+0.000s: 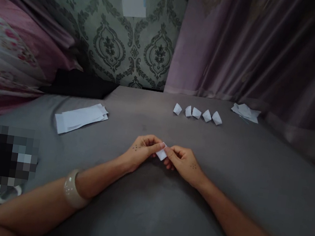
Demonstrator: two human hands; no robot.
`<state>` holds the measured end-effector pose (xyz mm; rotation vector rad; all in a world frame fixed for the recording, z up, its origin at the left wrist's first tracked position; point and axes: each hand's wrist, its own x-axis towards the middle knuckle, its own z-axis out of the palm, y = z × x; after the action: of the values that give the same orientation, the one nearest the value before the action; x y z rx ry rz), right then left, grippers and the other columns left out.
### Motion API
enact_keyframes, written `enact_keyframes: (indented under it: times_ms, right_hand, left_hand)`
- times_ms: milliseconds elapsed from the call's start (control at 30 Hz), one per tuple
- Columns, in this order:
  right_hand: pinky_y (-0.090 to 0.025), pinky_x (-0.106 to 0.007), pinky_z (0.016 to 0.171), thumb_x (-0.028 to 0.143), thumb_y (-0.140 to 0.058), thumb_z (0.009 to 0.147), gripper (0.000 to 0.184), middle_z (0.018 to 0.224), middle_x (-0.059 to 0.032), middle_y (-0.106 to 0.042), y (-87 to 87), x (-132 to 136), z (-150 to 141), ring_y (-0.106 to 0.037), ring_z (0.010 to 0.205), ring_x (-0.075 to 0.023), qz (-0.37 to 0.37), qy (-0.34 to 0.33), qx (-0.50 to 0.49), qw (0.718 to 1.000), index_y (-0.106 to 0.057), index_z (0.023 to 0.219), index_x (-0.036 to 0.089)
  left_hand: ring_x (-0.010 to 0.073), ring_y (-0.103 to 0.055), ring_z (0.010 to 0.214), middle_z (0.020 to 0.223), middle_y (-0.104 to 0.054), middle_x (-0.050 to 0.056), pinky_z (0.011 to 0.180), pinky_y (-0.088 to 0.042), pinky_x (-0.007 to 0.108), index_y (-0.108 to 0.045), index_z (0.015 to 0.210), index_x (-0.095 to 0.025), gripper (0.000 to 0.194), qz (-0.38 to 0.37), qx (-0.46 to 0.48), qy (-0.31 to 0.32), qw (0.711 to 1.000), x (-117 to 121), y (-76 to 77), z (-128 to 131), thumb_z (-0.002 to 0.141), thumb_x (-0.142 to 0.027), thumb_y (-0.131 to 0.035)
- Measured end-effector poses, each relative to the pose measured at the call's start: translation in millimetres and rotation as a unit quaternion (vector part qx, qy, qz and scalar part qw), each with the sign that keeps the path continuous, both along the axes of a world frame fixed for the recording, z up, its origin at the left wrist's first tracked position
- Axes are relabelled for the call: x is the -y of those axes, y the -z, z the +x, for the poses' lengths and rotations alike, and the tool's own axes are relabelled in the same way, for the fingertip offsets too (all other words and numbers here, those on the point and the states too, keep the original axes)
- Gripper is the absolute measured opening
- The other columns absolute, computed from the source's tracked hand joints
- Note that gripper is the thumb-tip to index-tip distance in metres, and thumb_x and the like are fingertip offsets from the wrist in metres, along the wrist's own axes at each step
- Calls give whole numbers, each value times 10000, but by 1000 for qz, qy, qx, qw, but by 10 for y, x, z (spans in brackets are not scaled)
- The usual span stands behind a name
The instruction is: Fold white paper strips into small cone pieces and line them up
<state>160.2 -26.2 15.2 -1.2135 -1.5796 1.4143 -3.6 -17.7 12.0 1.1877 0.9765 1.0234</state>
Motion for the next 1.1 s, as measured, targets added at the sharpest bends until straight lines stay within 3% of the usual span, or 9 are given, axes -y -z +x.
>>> enact_keyframes:
  times_ms: [200, 300, 467, 600, 733, 933, 1100]
  right_hand:
    - [-340, -202, 453, 566, -592, 777, 435, 520, 40, -501, 21, -29, -49, -430, 463, -60, -6, 38, -3, 999, -523, 600, 174]
    - [-279, -186, 405, 573, -616, 758, 447, 524, 49, -483, 24, -25, -59, -379, 435, -42, -79, 48, -44, 995, -499, 599, 172]
    - [-182, -175, 357, 578, -664, 719, 433, 566, 47, -493, 47, 4, -64, -352, 426, -33, -196, -7, -118, 973, -578, 718, 154]
    - [-195, -173, 369, 545, -689, 713, 406, 545, 48, -501, 66, 15, -81, -349, 417, -26, -194, -5, -124, 973, -602, 716, 148]
    - [-212, -175, 383, 520, -696, 715, 386, 524, 43, -505, 58, 7, -76, -361, 415, -25, -179, 7, -106, 978, -604, 666, 147]
    - [-189, -166, 368, 552, -680, 721, 426, 563, 25, -522, -3, 40, -94, -365, 431, -29, -232, -33, -138, 962, -633, 726, 129]
    - [-167, -159, 373, 446, -712, 717, 327, 529, 48, -484, -26, 77, -139, -316, 416, -14, -229, -32, -177, 957, -635, 703, 129]
  left_hand:
    - [69, -471, 477, 554, -546, -30, 471, -322, 191, -561, 806, -136, 292, -3, -40, 7, 999, -5, -2, 43, 810, -424, -608]
    - [67, -474, 481, 569, -544, -32, 477, -333, 189, -556, 833, -137, 302, -12, -35, 8, 999, -8, 12, 54, 799, -430, -620]
    - [62, -479, 517, 587, -551, -31, 530, -355, 192, -551, 816, -139, 253, -8, 10, -27, 1000, 9, 30, 82, 789, -374, -642]
    - [64, -480, 518, 570, -546, -33, 524, -333, 191, -545, 813, -143, 245, -16, 24, -32, 999, 5, 53, 78, 789, -364, -646]
    - [55, -434, 475, 537, -522, -33, 475, -276, 189, -547, 793, -137, 264, -56, 18, 1, 998, -22, 70, 58, 786, -383, -645]
    - [61, -466, 461, 543, -523, -45, 484, -324, 194, -519, 793, -154, 257, -59, 54, -2, 997, -11, 44, 81, 764, -368, -659]
    - [57, -472, 454, 550, -522, -50, 493, -352, 194, -503, 780, -159, 251, -62, 64, -8, 996, 23, 23, 103, 770, -358, -657]
